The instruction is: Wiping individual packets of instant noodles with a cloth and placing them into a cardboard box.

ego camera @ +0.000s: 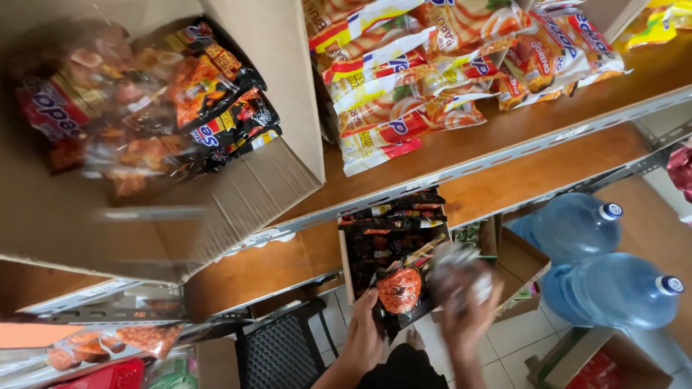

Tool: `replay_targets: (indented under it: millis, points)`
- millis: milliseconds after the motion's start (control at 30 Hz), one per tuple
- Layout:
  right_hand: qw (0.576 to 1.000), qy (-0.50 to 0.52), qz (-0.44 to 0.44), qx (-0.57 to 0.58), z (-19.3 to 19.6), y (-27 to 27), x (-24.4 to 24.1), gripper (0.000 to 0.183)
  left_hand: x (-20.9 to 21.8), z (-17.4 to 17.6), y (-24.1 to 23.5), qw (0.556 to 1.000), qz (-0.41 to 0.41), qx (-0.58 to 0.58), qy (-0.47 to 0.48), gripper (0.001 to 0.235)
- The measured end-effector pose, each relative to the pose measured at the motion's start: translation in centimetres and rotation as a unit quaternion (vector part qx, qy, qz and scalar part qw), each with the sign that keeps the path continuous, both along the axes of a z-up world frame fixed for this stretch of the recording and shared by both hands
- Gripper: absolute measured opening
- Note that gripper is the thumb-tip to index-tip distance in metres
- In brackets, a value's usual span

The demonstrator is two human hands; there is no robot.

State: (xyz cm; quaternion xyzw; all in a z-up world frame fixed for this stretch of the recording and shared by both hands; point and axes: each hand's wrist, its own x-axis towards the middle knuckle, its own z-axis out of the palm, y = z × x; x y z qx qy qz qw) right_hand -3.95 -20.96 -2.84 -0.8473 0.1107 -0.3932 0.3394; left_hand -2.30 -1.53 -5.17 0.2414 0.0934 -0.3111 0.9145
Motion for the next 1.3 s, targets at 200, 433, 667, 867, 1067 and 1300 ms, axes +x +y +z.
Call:
replay_targets:
  millis: [200, 433, 667, 867, 1067, 1300]
  points:
    - [0.872, 0.051, 0.145, 0.464, -4.2, -6.0, -1.7, 0.035, 1.0, 8.3, 1.5, 0.997, -0.001, 0.049, 0.066, 0.060]
    - [0.808, 0.083, 0.250, 0.527, 0.7, -4.3, -4.3, 0.034, 1.7, 4.4, 2.2, 0.996, 0.014, 0.041, 0.081, 0.060]
    - [0.895, 0.065, 0.158, 0.412, 5.3, -1.0, -5.0, 0.016, 1.8, 5.3, 1.3, 0.995, 0.061, 0.084, 0.004, 0.059]
    - [0.999, 0.011, 0.001, 0.037, 8.5, 2.6, -4.7, 0.017, 0.3, 8.0, -0.1, 0.933, 0.026, 0.336, -0.122, 0.086]
    - [0.979, -0.046, 0.133, -0.146, 10.2, 6.8, -4.5, 0.029, -0.8, 13.9, -0.3, 0.976, -0.041, 0.126, -0.174, 0.089]
    - [0.988, -0.034, 0.098, 0.118, 4.7, 1.4, -2.0, 0.019, -0.1, 11.0, 1.0, 0.974, 0.010, 0.076, -0.214, 0.078]
